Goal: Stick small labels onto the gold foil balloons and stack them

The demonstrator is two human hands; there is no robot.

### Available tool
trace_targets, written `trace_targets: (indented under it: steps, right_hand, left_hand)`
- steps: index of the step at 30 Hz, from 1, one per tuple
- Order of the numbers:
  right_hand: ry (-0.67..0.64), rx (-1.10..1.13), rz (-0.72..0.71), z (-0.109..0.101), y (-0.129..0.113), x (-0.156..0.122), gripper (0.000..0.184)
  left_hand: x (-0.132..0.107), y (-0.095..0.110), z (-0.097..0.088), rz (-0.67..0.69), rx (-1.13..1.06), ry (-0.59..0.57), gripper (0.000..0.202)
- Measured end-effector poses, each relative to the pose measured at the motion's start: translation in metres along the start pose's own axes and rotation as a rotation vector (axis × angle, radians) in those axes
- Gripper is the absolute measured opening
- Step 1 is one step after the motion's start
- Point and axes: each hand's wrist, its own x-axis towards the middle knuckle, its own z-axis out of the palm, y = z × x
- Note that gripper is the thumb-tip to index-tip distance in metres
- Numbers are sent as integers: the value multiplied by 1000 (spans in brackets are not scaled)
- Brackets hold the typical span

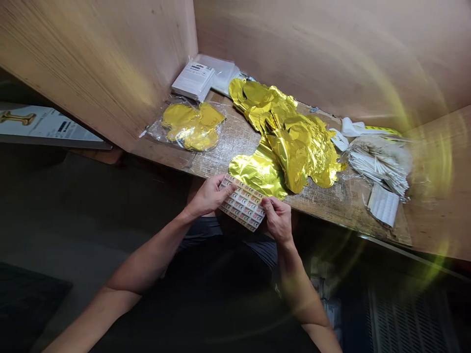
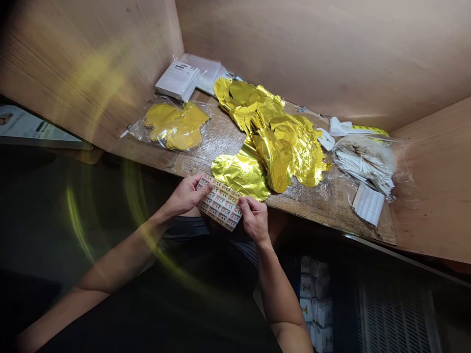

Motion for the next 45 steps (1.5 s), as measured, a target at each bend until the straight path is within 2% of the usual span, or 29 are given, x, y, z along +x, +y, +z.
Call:
trace_targets:
  steps: [5, 9, 11, 16, 21, 24, 26, 28, 30, 32, 34, 36, 37, 39, 41, 45]
  right_hand:
    - [-47, -6, 32, 6, 4, 1, 47]
    - [-43, 15, 20, 5, 9, 7, 29]
    - [-32, -12, -33, 5, 10, 10, 28]
    - [-31, -262, -306, 7, 6, 15, 13]
    - [-45, -361, -365, 11, 7, 18, 10]
    - [-38, -413, -454, 14, 10, 15, 10]
    - [-45, -455, -537, 13, 11, 13, 9]
    - [-20, -447, -554, 8, 10, 16, 7]
    - [31, -409, -472, 0, 8, 26, 7]
    - [21, -424, -345, -8, 7, 42, 12]
    - [-93, -524, -251, -11, 8, 58, 17]
    - [-180, -685, -215, -9, 10, 70, 23]
    - [-172, -775, -219, -7, 11, 73, 25]
    - [-65, -927, -247, -5, 13, 74, 28]
    - [-17, -976, -286, -6, 16, 74, 28]
    - [-257, -892, -303, -17, 23, 80, 27]
  left_hand:
    - [-4, 1, 6, 3, 17, 132, 37]
    - [-3, 2, 8, 17, -7, 164, 36]
    - [-4, 0, 8, 13, -11, 170, 37]
    - [-6, -7, 9, -20, 0, 194, 42]
    - [-7, -11, 10, -5, -15, 223, 42]
    - [-8, -12, 10, -2, 14, 245, 43]
    - [-8, -13, 8, 3, 83, 265, 43]
    - [-7, -13, 6, 33, 217, 274, 42]
    - [-5, -16, 3, 126, 363, 216, 37]
    - [-2, -20, 2, 255, 453, 75, 29]
    - [2, -27, 3, 333, 499, -62, 24]
    - [6, -35, 4, 322, 552, -130, 23]
    - [7, -38, 4, 300, 579, -137, 22]
    - [10, -42, 4, 263, 605, -137, 23]
    - [13, -43, 2, 247, 566, -134, 23]
    - [14, -39, -2, 178, 305, -91, 43]
